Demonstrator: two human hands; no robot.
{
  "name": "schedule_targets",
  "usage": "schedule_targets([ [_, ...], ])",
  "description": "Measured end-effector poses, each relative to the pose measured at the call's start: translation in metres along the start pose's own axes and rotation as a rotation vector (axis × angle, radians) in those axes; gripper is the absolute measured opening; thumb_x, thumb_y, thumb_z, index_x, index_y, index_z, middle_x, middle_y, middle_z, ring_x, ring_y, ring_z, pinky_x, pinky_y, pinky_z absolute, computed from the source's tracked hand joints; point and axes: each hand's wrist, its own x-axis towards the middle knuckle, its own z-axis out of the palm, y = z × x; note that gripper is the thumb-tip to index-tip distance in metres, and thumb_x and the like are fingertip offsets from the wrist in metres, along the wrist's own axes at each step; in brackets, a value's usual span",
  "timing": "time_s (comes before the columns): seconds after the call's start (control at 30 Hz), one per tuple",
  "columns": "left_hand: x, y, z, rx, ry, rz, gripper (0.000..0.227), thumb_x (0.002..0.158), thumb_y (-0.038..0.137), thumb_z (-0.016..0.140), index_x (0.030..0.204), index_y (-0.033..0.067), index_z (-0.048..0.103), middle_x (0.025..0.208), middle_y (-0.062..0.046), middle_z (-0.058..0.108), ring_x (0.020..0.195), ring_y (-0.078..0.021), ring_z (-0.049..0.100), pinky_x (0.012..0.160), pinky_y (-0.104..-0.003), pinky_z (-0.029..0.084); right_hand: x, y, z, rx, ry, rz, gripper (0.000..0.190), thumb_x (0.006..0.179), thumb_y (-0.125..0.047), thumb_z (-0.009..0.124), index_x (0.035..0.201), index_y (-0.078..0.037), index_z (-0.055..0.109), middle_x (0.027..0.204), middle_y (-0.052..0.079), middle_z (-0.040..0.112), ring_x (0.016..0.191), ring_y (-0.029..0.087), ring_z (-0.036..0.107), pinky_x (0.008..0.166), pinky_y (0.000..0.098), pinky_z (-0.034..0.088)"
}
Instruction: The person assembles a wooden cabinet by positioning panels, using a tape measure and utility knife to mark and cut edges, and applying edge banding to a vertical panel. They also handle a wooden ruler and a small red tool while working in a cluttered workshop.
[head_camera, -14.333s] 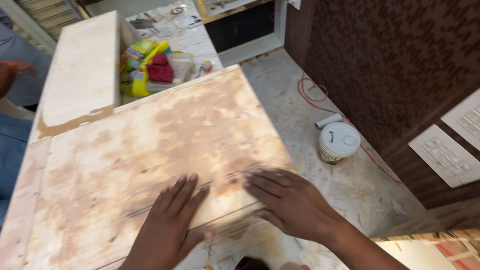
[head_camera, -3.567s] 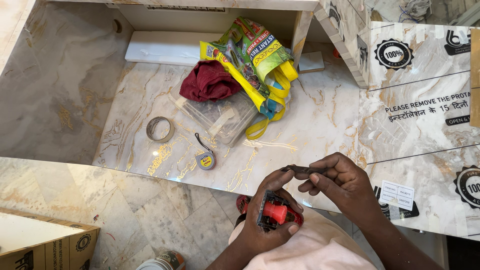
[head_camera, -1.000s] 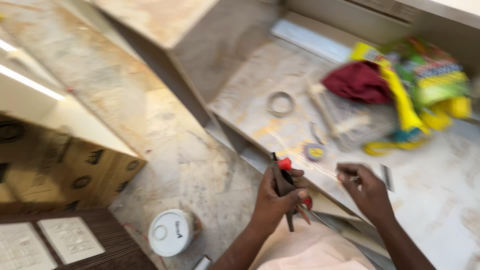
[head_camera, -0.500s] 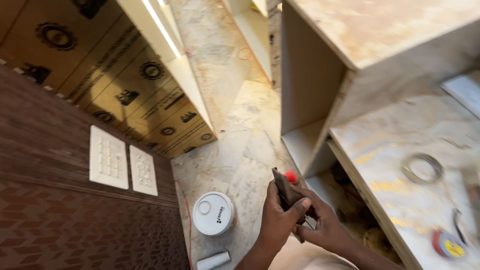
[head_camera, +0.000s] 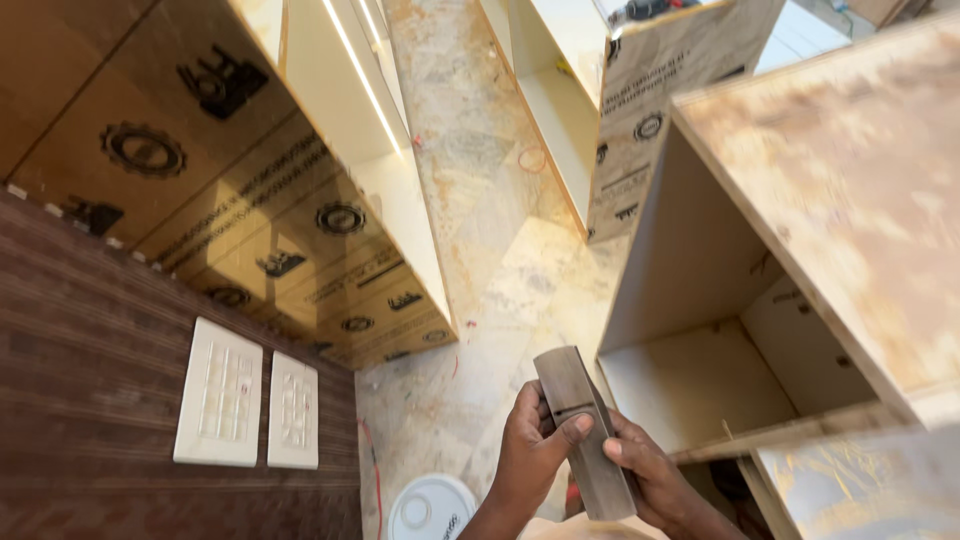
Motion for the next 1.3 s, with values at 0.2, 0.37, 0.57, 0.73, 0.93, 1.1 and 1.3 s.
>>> schedule_targets([
  [0.2,0.118,0.011,-0.039,0.241,0.082,-0.01,0.039,0.105,0.028,0.066,0.101,-0.0094,0.054,0.093,-0.014,0.055,0.084,-0.0179,0.05,0.074,-0.033,0.046,0.088,-0.054,-0.011,0.031,0.055,0.051,0.081,0.077,-0.051,0.072,0.138,-0.003,0.049,0.104,0.017,0.067,0.074,0.023,0.07,0.058,0.0384,0.063],
  [0.37,0.222,0.041,-0.061,0.008,-0.195,0.071,0.062,0.111,0.056,0.046,0.112,-0.0033,0.065,0.099,-0.008,0.069,0.091,-0.015,0.064,0.088,-0.03,0.054,0.167,-0.089,-0.035,-0.012,0.125,-0.147,0.081,0.083,-0.056,0.07,0.134,0.006,0.053,0.103,0.018,0.068,0.083,0.02,0.069,0.067,0.0333,0.06],
  [0.57,0.347,0.107,-0.077,0.097,-0.493,0.099,0.064,0.1,0.054,0.06,0.13,-0.0026,0.059,0.117,-0.008,0.069,0.109,-0.0165,0.065,0.103,-0.034,0.051,0.272,-0.133,-0.05,0.074,0.227,-0.3,0.074,0.089,-0.055,0.066,0.131,0.004,0.054,0.102,0.018,0.069,0.082,0.023,0.068,0.069,0.0367,0.058],
  [0.73,0.443,0.154,-0.082,0.236,-0.687,0.05,0.066,0.085,0.026,0.083,0.136,-0.0002,0.05,0.121,-0.01,0.07,0.113,-0.0173,0.067,0.105,-0.034,0.052,0.343,-0.164,-0.043,0.235,0.363,-0.403,0.067,0.091,-0.051,0.06,0.136,-0.003,0.05,0.104,0.014,0.066,0.083,0.025,0.068,0.068,0.0418,0.06],
  [0.93,0.536,0.154,-0.07,-0.044,-0.705,-0.42,0.056,0.086,0.014,0.075,0.137,-0.0054,0.063,0.108,-0.011,0.073,0.088,-0.0182,0.064,0.075,-0.036,0.047,0.401,-0.184,-0.071,0.37,0.343,-0.515,0.065,0.1,-0.05,0.057,0.144,-0.004,0.045,0.11,0.017,0.064,0.09,0.027,0.067,0.072,0.0392,0.057],
  [1.1,0.609,0.147,-0.045,-0.079,-0.797,-0.532,0.049,0.09,0.013,0.074,0.135,-0.0062,0.065,0.11,-0.014,0.075,0.089,-0.0154,0.063,0.085,-0.031,0.049,0.436,-0.208,-0.106,0.307,0.517,-0.57,0.074,0.094,-0.048,0.057,0.151,-0.002,0.042,0.114,0.014,0.065,0.093,0.021,0.065,0.076,0.0376,0.057],
  [1.3,0.675,0.134,-0.007,-0.015,-0.881,-0.612,0.046,0.088,0.017,0.074,0.129,-0.0007,0.063,0.121,-0.006,0.075,0.096,-0.0096,0.067,0.079,-0.026,0.051,0.455,-0.25,-0.134,0.28,0.72,-0.608,0.084,0.087,-0.047,0.064,0.15,0.002,0.041,0.111,0.018,0.065,0.1,0.022,0.064,0.084,0.0361,0.054],
])
